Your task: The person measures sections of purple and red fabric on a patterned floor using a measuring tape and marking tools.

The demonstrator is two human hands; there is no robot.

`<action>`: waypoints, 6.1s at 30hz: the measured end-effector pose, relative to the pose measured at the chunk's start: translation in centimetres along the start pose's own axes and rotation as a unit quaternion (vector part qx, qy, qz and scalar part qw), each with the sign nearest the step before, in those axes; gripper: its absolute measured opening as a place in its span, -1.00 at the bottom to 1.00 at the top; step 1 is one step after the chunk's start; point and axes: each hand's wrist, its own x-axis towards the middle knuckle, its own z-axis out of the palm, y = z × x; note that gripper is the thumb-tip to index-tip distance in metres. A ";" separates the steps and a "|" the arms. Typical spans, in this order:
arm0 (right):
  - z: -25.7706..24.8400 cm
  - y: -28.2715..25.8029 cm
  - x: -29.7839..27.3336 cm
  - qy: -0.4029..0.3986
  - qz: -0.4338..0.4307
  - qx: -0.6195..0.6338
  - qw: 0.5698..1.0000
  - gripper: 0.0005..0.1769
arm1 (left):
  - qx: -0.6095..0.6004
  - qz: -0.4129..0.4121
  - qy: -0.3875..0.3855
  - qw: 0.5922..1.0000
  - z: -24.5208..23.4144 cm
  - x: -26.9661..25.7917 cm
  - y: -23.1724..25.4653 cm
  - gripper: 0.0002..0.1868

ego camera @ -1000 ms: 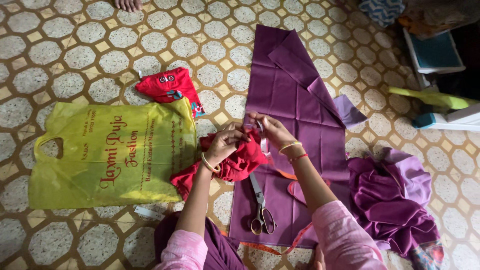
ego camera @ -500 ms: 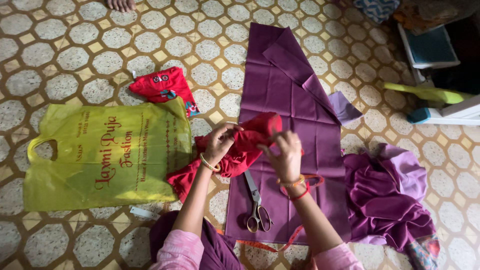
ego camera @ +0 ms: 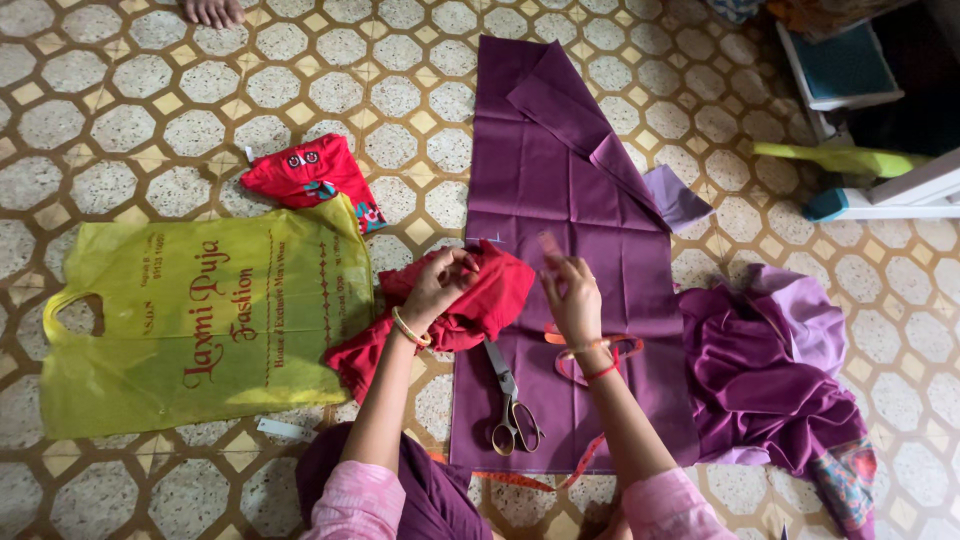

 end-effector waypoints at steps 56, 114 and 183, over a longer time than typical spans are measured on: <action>-3.1 11.0 -13.1 0.096 0.242 0.141 0.955 -0.86 | 0.408 -0.287 -0.026 0.866 -0.1 -1.5 -6.7 -0.12; -6.5 -8.4 -0.1 -0.186 0.032 -0.044 0.981 -0.72 | -0.326 -0.252 -0.107 0.905 2.1 -4.0 1.9 -0.85; 12.2 21.4 5.9 -0.207 0.162 0.000 0.965 -0.76 | 0.563 0.026 -0.003 0.826 9.2 4.7 -12.3 -0.44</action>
